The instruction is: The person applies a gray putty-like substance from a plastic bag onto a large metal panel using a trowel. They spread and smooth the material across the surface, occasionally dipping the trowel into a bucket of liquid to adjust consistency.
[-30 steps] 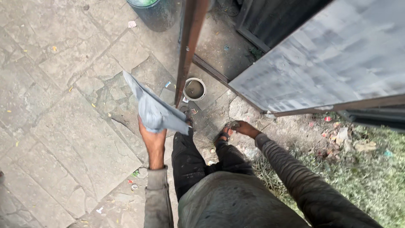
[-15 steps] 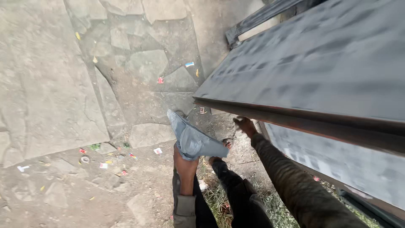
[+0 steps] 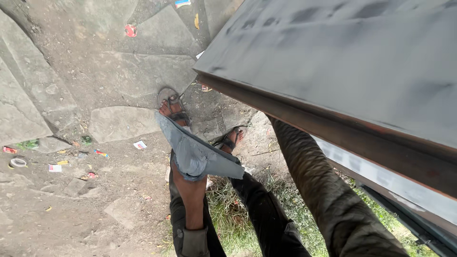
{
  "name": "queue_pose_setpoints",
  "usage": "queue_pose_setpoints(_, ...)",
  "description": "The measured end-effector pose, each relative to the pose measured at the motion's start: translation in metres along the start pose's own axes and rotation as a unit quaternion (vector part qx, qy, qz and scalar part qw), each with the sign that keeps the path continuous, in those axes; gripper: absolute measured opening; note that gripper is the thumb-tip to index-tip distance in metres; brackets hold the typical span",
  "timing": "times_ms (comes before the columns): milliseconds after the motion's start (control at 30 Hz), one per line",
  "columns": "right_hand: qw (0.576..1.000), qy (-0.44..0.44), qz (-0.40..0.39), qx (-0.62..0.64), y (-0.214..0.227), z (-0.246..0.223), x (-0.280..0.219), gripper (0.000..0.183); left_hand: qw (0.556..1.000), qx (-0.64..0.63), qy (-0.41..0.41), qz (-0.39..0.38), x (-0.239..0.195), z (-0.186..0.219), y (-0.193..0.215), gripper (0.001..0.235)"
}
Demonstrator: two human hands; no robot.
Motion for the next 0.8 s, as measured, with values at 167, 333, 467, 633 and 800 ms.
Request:
queue_pose_setpoints(167,1.0,-0.017,0.002,0.016,-0.005,0.016,-0.012,0.051,0.999,0.02,0.032,-0.018,0.002,-0.012,0.003,0.074)
queue_pose_setpoints(333,0.999,-0.013,0.017,0.033,-0.001,0.028,0.01,0.051,0.998,0.011,0.046,-0.043,0.005,-0.026,0.005,0.079)
queue_pose_setpoints(467,0.999,-0.006,0.026,0.044,0.0,0.038,0.019,0.051,0.996,0.025,0.053,-0.061,-0.003,-0.023,0.009,0.084)
queue_pose_setpoints(633,0.996,0.027,0.041,0.073,-0.004,0.018,0.061,0.05,0.997,0.014,0.044,-0.054,0.023,-0.027,0.007,0.078)
queue_pose_setpoints(800,0.996,-0.016,0.04,0.08,0.0,0.074,0.011,0.05,0.99,-0.029,0.132,-0.045,0.002,-0.049,0.036,0.084)
Point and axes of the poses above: each hand's wrist, its own x-axis towards the middle knuckle, its own y-axis out of the back of the hand, z = x × y, the point moved 10 cm from there along x, towards the middle knuckle, and after that the axes turned 10 degrees about -x, right-handed, at the moved point
